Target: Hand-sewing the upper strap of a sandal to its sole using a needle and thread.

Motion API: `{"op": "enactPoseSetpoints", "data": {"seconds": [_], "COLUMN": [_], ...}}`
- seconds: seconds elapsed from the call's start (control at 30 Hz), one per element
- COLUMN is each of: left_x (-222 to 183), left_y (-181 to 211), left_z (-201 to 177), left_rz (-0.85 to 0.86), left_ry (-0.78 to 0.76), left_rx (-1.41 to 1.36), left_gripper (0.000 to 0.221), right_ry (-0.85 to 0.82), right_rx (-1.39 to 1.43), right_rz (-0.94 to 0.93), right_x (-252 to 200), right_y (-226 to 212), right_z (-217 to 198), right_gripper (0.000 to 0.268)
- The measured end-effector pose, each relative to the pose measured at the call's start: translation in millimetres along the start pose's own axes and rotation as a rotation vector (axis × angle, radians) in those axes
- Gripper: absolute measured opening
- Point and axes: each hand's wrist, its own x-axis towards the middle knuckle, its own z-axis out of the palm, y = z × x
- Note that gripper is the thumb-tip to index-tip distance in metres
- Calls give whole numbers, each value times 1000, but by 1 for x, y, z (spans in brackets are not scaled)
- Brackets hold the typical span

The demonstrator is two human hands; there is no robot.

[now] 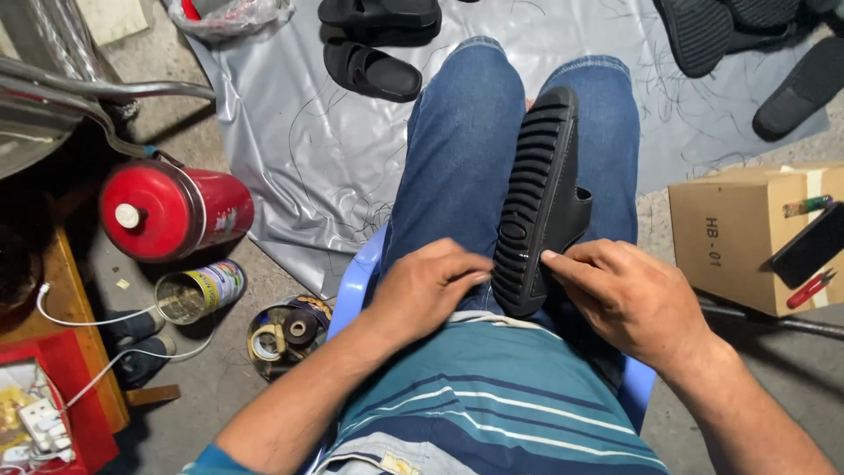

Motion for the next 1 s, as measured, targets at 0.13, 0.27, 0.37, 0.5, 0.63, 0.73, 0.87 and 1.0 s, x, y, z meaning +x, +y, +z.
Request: {"op": "enactPoseSetpoints", "data": {"seconds": [0.13, 0.27, 0.37, 0.5, 0.63, 0.73, 0.87, 1.0], "left_x": [-3, 1, 12, 24, 37, 39, 39, 41], "left_y": [10, 39, 48, 24, 34, 48, 44, 57], "left_z": [-33, -46, -28, 3, 5, 4, 6, 3], "left_rz": [-223, -308, -380, -470, -276, -334, -195, -238], "left_ry": [-479, -392, -319, -266, -208, -328, -363, -621], "left_rx": [251, -197, -615, -741, 115, 114, 131, 503], "left_gripper": [17, 8, 10, 11, 21, 26, 45, 63], "right_ry": [-89, -163, -110, -148, -108, -87, -101, -410], "right_rx": [-51, 0, 64, 85, 104, 117, 66, 50], "right_rz": [25, 86, 41, 77, 93, 71, 163, 162], "right_x": [-2, 2, 1, -2, -4, -4, -4, 1], "right_y": [0, -1, 0, 3, 5, 5, -2, 0], "right_z": [-2, -3, 0, 4, 6, 8, 2, -24], "right_gripper": [36, 38, 36, 39, 38, 37, 29, 49]}}
